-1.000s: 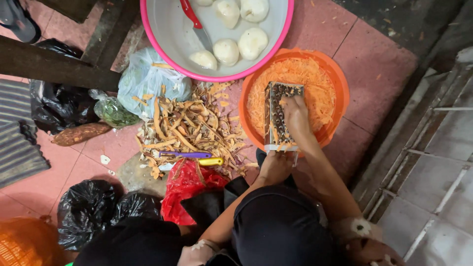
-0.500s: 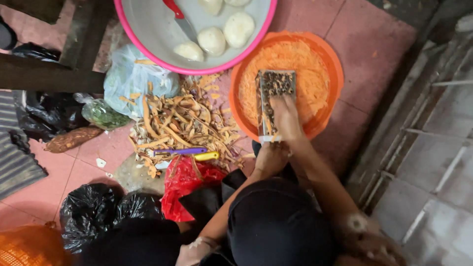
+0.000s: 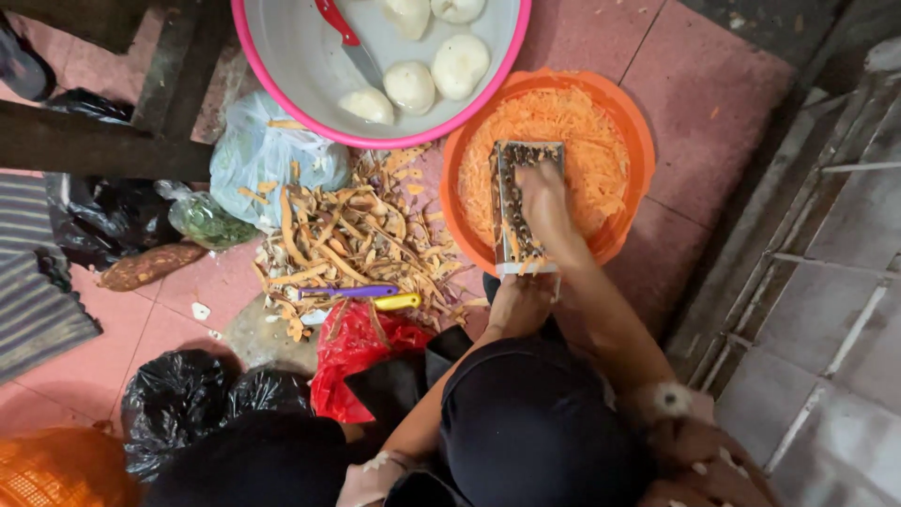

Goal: Grating and peeling root vegetables for processing.

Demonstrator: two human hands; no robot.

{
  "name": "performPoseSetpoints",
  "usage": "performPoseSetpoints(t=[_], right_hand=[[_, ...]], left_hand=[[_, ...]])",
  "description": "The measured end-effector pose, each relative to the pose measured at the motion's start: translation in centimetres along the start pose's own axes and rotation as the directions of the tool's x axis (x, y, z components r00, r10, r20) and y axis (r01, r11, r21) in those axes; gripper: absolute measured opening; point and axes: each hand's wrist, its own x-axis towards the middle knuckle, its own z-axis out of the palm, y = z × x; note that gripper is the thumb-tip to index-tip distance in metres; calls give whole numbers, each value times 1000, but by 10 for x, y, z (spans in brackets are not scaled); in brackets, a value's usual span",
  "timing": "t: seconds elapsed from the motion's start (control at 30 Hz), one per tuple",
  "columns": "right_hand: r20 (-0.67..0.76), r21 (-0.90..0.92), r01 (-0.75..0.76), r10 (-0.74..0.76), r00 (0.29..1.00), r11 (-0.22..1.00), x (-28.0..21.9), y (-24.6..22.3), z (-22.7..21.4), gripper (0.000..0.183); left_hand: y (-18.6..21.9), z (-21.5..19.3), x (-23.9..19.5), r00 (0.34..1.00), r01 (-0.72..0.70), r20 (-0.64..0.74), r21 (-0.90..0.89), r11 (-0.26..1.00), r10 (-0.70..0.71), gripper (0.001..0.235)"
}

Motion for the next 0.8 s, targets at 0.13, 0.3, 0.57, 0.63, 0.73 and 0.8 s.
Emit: performPoseSetpoints(t=[0.13,0.3,0.57,0.63,0.73,0.8], right_hand=[[-10,-127,19,-20,1000,992,9,117,45,19],[-11,391,-464,508,861,795,-50,-18,-7,1],[209,754,-548,657,724,363,54,-35,-13,33],[89,31,-52,49,995,998,21,7,-7,15],[217,536,-751,797,564,386,11,-117,-49,26],[142,528,-734,808,572,427,16,-100,-33,29]], left_hand=[[-1,-49,29,999,48,-13,54,997,-47,29],[0,-5,2,998,38,57,31,999,-40,30],[-3,-45,22,995,89,34,39,995,-90,25],[-4,-31,15,997,70,33,49,996,-72,23],[5,3,-2,995,52,83,44,998,-56,23],[0,-4,4,997,43,69,26,999,-45,25]])
